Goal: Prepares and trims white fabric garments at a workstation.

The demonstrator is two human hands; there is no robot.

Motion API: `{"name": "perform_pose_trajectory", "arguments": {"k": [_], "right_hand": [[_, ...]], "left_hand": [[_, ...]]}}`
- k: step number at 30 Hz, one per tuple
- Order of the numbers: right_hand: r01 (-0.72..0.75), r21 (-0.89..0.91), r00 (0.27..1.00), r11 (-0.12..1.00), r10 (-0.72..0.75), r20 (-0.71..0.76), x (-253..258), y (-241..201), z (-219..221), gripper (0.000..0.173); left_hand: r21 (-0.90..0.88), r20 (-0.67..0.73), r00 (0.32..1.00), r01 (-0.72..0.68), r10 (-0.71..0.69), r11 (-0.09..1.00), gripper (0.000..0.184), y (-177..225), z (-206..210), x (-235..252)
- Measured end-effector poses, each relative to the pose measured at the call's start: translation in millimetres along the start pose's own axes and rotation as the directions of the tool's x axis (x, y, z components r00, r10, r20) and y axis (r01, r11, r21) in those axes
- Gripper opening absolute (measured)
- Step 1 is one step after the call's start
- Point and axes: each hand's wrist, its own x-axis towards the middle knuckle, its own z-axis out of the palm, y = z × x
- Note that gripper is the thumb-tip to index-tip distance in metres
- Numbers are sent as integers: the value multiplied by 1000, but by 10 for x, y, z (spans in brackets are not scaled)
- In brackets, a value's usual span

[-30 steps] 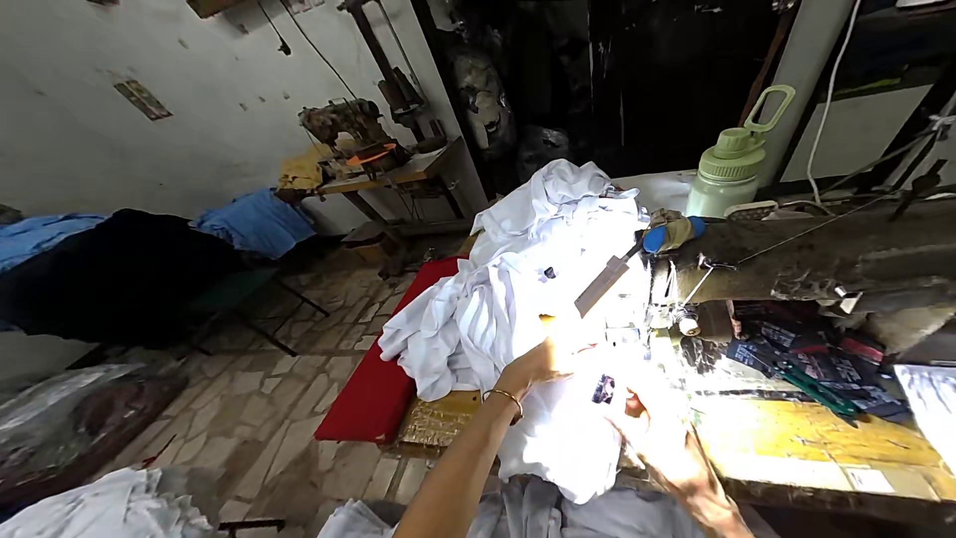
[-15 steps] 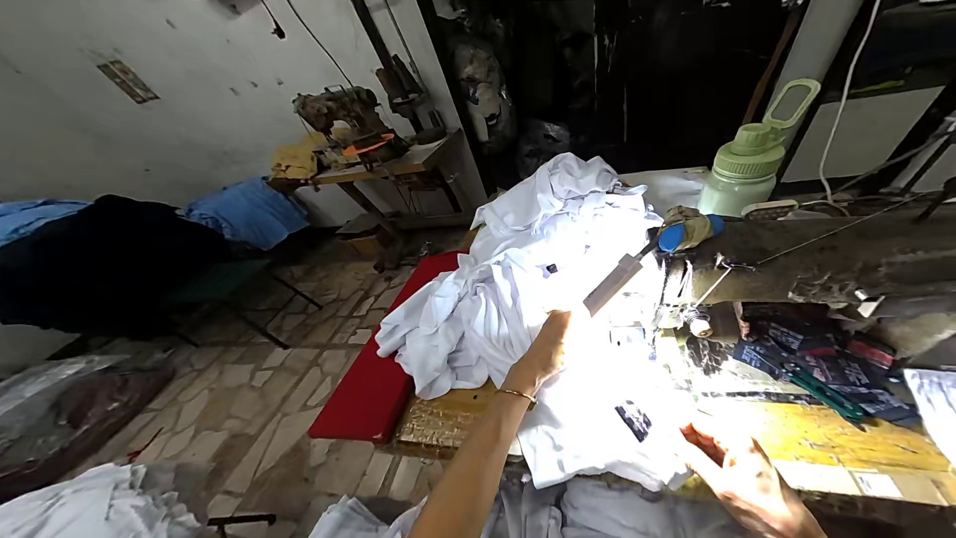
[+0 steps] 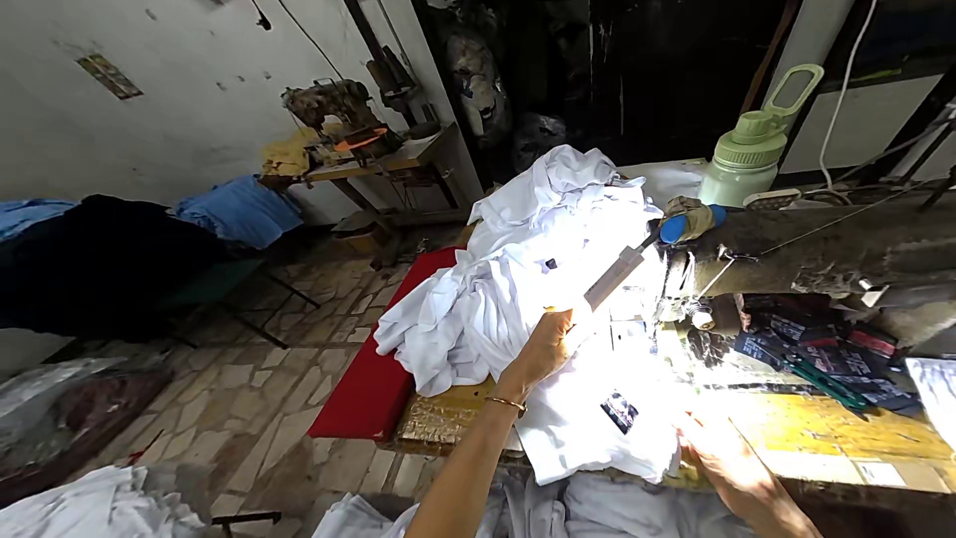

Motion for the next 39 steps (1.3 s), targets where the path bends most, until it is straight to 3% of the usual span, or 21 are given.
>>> {"name": "perform_pose_trajectory", "arguments": {"k": [4, 6, 7, 8, 9, 11, 13, 15, 16, 18, 19, 20, 21, 22, 23, 24, 27, 29, 32, 35, 39], "right_hand": [[-125, 165, 985, 978, 102, 141, 28, -14, 93, 6], [28, 131, 1000, 991, -28, -7, 79, -6, 137, 9], [176, 39, 978, 984, -171, -117, 131, -8, 143, 10], [344, -113, 911, 932, -361, -199, 192, -18, 125, 11], [475, -311, 797, 823, -552, -244, 257, -26, 96, 14], [546, -673, 531, 498, -827, -181, 348, -27, 16, 17], [564, -804, 334, 191, -942, 11, 406, 86, -114, 16], [609, -793, 237, 28, -960, 148, 442, 256, -253, 20], [620, -784, 204, -14, -963, 178, 436, 320, -287, 23], [630, -776, 209, -27, -957, 202, 361, 407, -310, 28], [658, -753, 215, -9, -956, 199, 334, 427, -303, 31], [684, -729, 219, -1, -953, 207, 318, 434, -291, 29], [710, -704, 230, 26, -953, 198, 301, 440, -274, 27], [729, -683, 241, 44, -951, 195, 280, 443, -256, 24], [747, -662, 243, 56, -950, 194, 268, 443, -240, 21], [756, -650, 257, 78, -948, 185, 250, 452, -231, 21], [765, -632, 286, 120, -943, 168, 179, 469, -215, 18], [741, -661, 294, 115, -942, 165, 130, 474, -216, 11], [680, -717, 381, 151, -909, 169, 53, 535, -248, 15], [618, -733, 490, 284, -868, 77, 60, 489, -281, 26], [362, -882, 616, 300, -788, -15, 211, 204, -685, 31]], "left_hand": [[-5, -8, 998, -61, 61, 998, 22, 44, -38, 7], [38, 1, 995, -98, 98, 994, 19, 140, -85, 36], [98, 29, 992, -125, 123, 987, 17, 173, -118, 46], [190, 61, 987, -160, 151, 969, 15, 194, -142, 45], [297, 97, 981, -190, 168, 936, 17, 206, -144, 25], [477, 102, 972, -233, 210, 848, 19, 227, -76, -57], [595, -36, 960, -202, 277, 778, 17, 209, 70, -178], [590, -237, 941, -60, 243, 805, 17, 219, 282, -322], [502, -318, 938, 41, 140, 864, 16, 266, 392, -397], [36, -331, 912, 268, -241, 963, 20, 403, 566, -521], [-302, -258, 874, 332, -412, 894, 19, 466, 635, -550], [-609, -170, 826, 340, -537, 716, 19, 521, 709, -569], [-809, -73, 779, 319, -623, 494, 22, 572, 778, -596], [-895, -10, 742, 292, -670, 337, 26, 619, 848, -630], [-925, 12, 710, 275, -704, 262, 25, 680, 907, -631], [-926, 5, 684, 278, -729, 254, 21, 742, 949, -604], [-872, -45, 644, 348, -763, 345, 20, 787, 1034, -538], [-891, -65, 651, 303, -756, 337, 24, 750, 1071, -539], [-928, -68, 647, 238, -760, 286, 31, 723, 1082, -532], [-913, -98, 630, 250, -770, 321, 30, 737, 1095, -511], [-876, -151, 630, 271, -761, 398, 34, 658, 1131, -507]]}}
